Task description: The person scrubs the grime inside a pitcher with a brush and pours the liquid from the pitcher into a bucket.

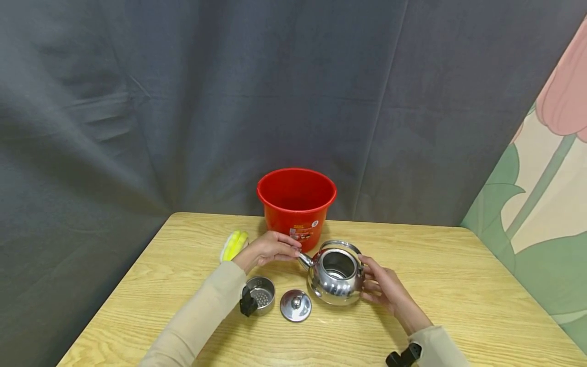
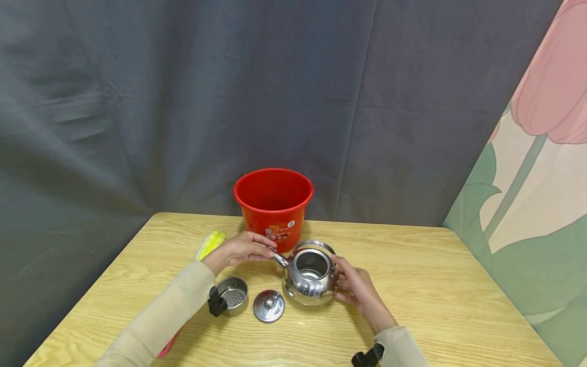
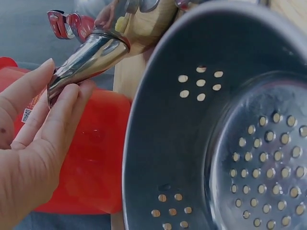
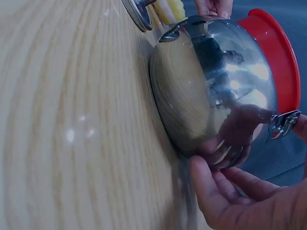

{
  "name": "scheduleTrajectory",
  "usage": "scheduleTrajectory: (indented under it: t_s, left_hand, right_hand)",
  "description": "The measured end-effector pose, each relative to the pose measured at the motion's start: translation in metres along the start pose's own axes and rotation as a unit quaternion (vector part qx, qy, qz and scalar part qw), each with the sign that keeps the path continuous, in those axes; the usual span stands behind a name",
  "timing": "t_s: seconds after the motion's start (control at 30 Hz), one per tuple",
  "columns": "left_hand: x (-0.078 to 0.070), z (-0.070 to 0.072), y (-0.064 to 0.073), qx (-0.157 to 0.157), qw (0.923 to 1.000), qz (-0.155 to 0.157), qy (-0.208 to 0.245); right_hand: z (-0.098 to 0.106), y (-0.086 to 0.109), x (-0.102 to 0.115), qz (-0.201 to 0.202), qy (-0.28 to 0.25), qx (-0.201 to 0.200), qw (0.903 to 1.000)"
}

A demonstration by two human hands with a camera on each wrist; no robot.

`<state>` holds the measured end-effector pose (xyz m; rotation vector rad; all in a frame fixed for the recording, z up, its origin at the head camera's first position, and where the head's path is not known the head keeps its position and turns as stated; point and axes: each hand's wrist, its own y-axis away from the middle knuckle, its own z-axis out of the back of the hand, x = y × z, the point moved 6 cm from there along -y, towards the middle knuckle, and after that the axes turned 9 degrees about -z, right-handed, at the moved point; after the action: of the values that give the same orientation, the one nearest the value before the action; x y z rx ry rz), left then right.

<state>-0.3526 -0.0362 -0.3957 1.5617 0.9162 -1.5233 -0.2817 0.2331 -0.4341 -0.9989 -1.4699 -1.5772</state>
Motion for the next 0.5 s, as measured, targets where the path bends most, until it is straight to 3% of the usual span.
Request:
scheduleTrajectory:
  t_s: [0.23,0.5]
  left_hand:
    - [0.001,0.006,0.001,-0.016,0.9999,-0.005,-0.002]
    - [0.001,0.022,0.008,-0.042,0.9988,-0.013,0.022]
  right_hand:
    - [-0.001,0.006,0.020,0.029,0.035,-0.007,0.9989]
    - [-0.002,0.004,0.038,0.124,0.036,-0.078,0.9886]
